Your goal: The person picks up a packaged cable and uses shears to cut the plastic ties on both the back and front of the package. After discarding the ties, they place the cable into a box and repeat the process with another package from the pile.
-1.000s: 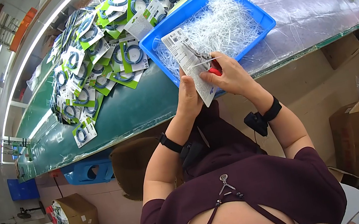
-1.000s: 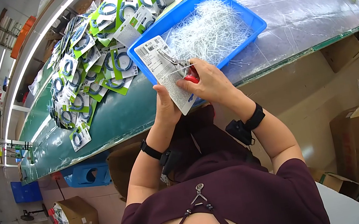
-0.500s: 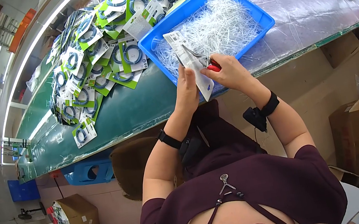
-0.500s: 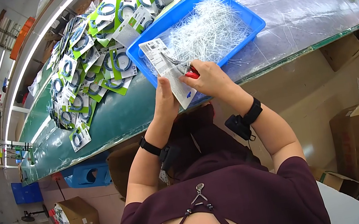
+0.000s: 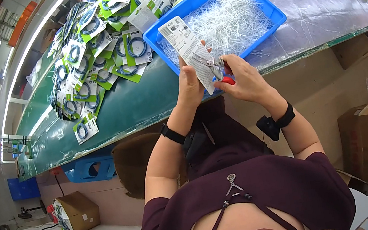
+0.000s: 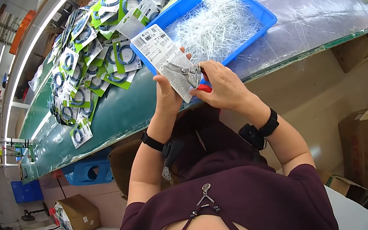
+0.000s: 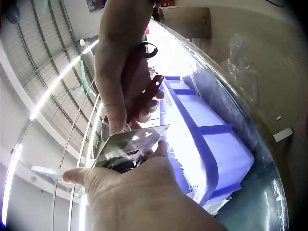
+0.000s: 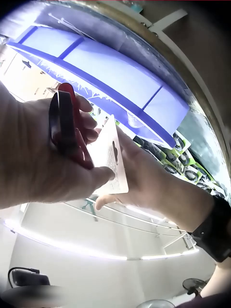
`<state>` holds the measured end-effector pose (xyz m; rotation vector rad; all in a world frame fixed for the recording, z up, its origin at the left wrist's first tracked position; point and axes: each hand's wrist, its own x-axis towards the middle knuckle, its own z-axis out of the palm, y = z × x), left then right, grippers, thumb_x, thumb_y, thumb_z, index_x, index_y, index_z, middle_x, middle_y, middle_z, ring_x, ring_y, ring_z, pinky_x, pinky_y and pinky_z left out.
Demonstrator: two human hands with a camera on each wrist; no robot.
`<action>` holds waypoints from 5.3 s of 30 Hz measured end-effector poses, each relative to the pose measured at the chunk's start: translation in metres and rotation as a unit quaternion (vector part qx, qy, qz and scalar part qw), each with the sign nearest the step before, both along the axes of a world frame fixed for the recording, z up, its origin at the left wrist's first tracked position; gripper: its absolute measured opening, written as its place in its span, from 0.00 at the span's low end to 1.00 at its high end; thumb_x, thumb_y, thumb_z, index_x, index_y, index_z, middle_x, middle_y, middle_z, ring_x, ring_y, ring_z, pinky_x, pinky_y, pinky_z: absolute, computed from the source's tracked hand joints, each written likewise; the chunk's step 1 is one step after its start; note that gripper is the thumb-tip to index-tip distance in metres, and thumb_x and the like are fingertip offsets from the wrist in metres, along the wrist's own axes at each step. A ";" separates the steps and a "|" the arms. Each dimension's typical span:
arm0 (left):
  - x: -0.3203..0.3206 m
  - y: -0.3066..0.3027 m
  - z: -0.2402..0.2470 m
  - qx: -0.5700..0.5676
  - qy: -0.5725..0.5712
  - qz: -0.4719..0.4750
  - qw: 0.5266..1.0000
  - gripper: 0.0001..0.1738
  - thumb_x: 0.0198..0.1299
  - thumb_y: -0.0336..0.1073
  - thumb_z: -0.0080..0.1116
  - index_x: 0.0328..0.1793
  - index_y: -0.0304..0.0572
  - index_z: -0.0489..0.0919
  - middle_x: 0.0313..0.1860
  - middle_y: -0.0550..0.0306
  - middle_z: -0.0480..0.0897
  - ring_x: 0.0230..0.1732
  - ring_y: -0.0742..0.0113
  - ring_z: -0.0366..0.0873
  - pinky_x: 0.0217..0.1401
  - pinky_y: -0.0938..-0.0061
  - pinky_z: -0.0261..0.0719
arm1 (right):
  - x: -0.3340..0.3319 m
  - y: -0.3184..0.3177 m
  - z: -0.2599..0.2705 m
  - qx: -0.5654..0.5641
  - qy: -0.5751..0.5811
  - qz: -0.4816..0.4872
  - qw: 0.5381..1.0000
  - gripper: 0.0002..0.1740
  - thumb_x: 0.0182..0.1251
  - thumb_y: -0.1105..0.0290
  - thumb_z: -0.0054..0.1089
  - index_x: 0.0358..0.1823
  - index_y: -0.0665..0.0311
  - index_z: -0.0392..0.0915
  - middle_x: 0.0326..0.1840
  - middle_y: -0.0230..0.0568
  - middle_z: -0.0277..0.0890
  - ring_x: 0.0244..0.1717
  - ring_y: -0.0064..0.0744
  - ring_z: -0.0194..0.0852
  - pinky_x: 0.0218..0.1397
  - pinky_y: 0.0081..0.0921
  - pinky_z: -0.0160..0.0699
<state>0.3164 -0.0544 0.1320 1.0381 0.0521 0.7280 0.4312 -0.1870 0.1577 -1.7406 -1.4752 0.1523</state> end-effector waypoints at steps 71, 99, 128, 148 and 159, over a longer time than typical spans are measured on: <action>-0.033 0.009 0.030 0.309 0.224 0.256 0.888 0.22 0.61 0.23 0.58 0.63 0.38 0.75 0.48 0.48 0.84 0.48 0.61 0.82 0.52 0.73 0.77 | 0.030 0.007 0.045 -0.082 0.141 0.009 0.987 0.19 0.59 0.68 0.67 0.48 0.69 0.74 0.32 0.35 0.74 0.32 0.23 0.72 0.36 0.23 0.73; -0.106 -0.008 0.079 0.494 0.315 0.299 0.753 0.19 0.62 0.27 0.56 0.59 0.41 0.71 0.47 0.40 0.80 0.44 0.38 0.78 0.43 0.56 0.78 | -0.036 0.080 0.053 0.180 0.094 0.057 0.977 0.20 0.59 0.79 0.62 0.53 0.65 0.70 0.35 0.36 0.78 0.35 0.21 0.76 0.41 0.21 0.75; -0.184 0.009 0.062 0.183 0.217 0.292 0.913 0.19 0.62 0.30 0.62 0.57 0.34 0.73 0.45 0.60 0.80 0.46 0.74 0.77 0.49 0.74 0.76 | -0.094 0.112 0.052 0.155 0.266 0.136 0.942 0.20 0.64 0.75 0.63 0.55 0.65 0.69 0.43 0.30 0.74 0.40 0.16 0.69 0.44 0.16 0.70; -0.179 0.030 0.124 0.766 0.184 0.356 0.503 0.14 0.48 0.26 0.65 0.42 0.51 0.83 0.43 0.64 0.76 0.47 0.63 0.73 0.62 0.59 0.73 | -0.088 0.070 0.063 0.068 0.373 0.217 0.899 0.18 0.62 0.75 0.64 0.51 0.66 0.70 0.37 0.27 0.68 0.36 0.14 0.65 0.41 0.15 0.70; -0.139 0.030 0.168 0.816 0.191 0.186 0.513 0.10 0.45 0.28 0.63 0.33 0.46 0.74 0.34 0.62 0.71 0.44 0.61 0.70 0.61 0.63 0.68 | -0.058 0.062 0.071 0.059 0.371 0.249 0.893 0.19 0.63 0.76 0.63 0.55 0.65 0.70 0.41 0.29 0.72 0.40 0.14 0.70 0.44 0.14 0.71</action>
